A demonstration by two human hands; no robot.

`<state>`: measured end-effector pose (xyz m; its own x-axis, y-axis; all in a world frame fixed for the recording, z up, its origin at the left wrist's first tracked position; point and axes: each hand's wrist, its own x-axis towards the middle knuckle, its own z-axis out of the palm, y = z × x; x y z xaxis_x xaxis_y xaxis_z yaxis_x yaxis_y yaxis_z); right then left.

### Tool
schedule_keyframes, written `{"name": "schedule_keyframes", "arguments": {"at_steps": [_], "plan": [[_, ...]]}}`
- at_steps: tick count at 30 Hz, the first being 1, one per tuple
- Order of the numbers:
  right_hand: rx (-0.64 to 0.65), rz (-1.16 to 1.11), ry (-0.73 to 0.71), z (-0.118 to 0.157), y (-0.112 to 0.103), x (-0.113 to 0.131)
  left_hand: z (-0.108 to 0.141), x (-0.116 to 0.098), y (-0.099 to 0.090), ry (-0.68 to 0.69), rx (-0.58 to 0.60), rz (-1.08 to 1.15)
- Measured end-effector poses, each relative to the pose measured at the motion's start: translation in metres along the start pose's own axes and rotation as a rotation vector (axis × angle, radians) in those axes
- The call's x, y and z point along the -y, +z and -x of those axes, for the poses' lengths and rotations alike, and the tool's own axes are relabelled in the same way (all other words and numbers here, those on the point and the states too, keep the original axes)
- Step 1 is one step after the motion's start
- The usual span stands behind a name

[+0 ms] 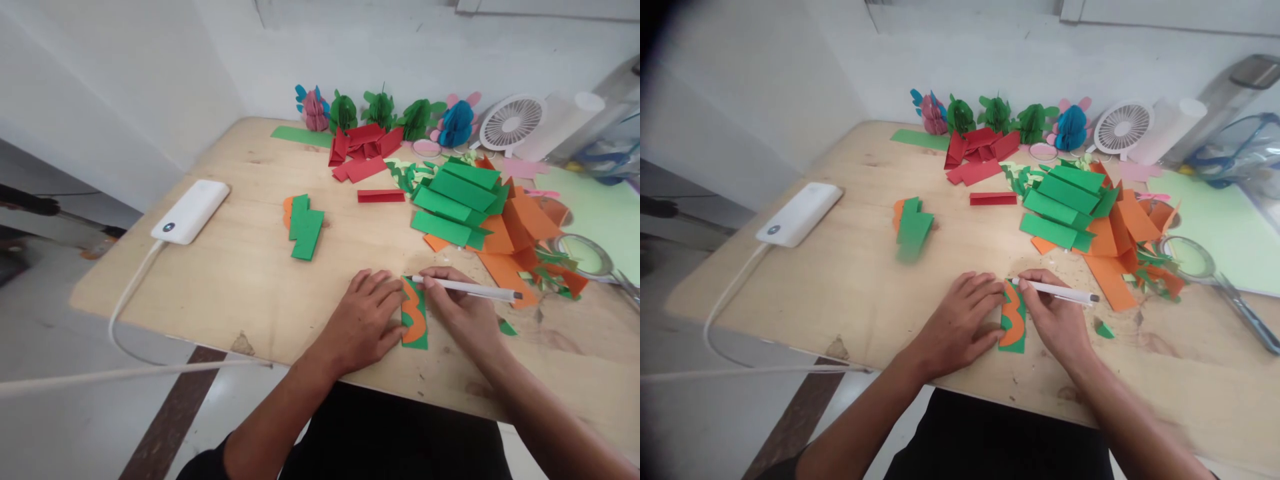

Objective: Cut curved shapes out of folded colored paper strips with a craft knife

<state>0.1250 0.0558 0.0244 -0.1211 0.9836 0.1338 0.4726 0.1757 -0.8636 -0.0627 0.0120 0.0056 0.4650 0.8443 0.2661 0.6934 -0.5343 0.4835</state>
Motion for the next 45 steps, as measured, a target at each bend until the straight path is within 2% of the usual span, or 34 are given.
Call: {"name": "schedule_keyframes", "arguments": {"at_steps": [3,7,18,30,45], "plan": [[0.019,0.029,0.083,-0.002,0.003,-0.001,0.0,0.001,0.0,0.001,0.001,0.002],[0.024,0.045,0.113,-0.002,0.004,0.002,0.0,0.001,0.001,0.004,-0.006,0.0],[0.034,0.03,0.049,-0.001,0.007,-0.001,0.0,0.0,-0.001,0.009,-0.017,0.003],[0.051,0.142,-0.031,0.005,0.0,-0.001,-0.001,0.0,-0.001,0.002,0.009,0.015],[0.049,0.154,-0.013,0.02,-0.01,0.004,-0.002,0.001,-0.002,0.041,0.02,-0.017]]}}
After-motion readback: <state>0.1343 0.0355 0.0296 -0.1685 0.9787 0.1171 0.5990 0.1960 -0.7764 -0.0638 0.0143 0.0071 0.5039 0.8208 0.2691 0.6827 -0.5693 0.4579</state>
